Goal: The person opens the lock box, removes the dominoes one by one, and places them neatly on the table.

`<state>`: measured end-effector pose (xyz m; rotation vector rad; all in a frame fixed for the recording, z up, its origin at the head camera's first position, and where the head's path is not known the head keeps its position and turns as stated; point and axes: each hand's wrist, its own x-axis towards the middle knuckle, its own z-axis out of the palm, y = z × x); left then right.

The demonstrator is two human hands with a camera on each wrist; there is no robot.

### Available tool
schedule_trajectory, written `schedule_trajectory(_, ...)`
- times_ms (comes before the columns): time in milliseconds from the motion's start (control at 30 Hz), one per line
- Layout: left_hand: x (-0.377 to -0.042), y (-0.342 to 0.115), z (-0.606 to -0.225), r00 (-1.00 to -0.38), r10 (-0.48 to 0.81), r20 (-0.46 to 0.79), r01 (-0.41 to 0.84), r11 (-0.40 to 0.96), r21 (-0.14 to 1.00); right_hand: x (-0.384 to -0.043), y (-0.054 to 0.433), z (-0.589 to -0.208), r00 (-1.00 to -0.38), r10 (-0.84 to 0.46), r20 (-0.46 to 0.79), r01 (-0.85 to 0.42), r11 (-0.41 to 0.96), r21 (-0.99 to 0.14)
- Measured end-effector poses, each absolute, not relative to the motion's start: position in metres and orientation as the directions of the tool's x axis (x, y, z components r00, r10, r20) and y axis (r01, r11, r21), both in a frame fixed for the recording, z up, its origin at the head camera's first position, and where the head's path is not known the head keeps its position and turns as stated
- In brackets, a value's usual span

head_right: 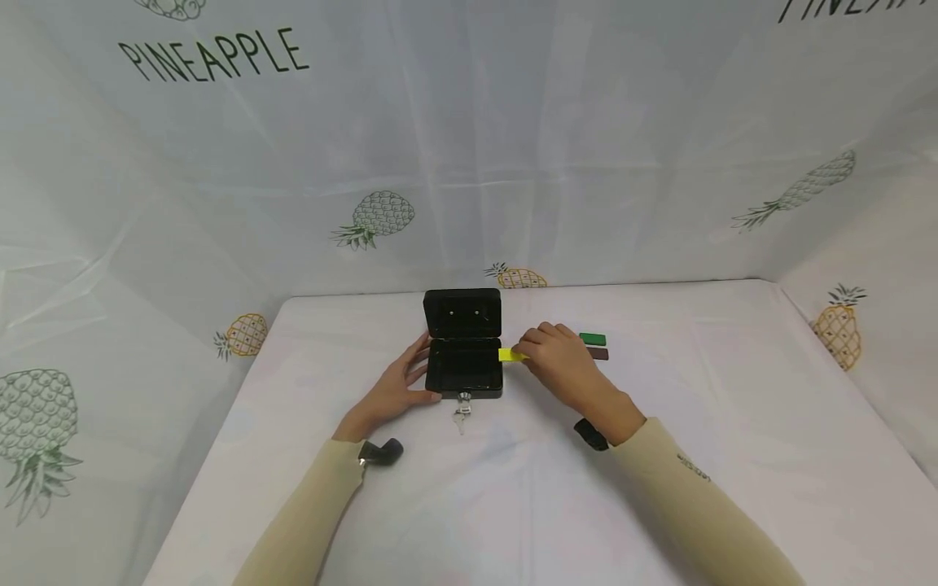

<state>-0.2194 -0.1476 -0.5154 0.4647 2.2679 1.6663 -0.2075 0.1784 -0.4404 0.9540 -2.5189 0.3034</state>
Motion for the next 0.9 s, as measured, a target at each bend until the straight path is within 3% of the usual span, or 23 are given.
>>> schedule_trajectory(367,-0.22,-0.148,-0.514,-0.903,0.428,-0.041,0.086,0.273,0.958,-0.201,0.219,-0.441,-0.706,-0.516,0.485,-0.62,0.782,-0.07)
schedule_trajectory(667,-0.218,-0.151,-0.518,-0.908,0.418,-0.035,0.094,0.282,0.955,-0.196,0.238,-0.447,-0.668,-0.516,0.536,-0.642,0.764,-0.064)
schedule_trajectory(900,-0.22,-0.149,-0.518,-0.901,0.433,-0.019,0.108,0.266,0.958,-0.191,0.252,-0.446,-0.681,-0.496,0.539,-0.619,0.783,-0.062)
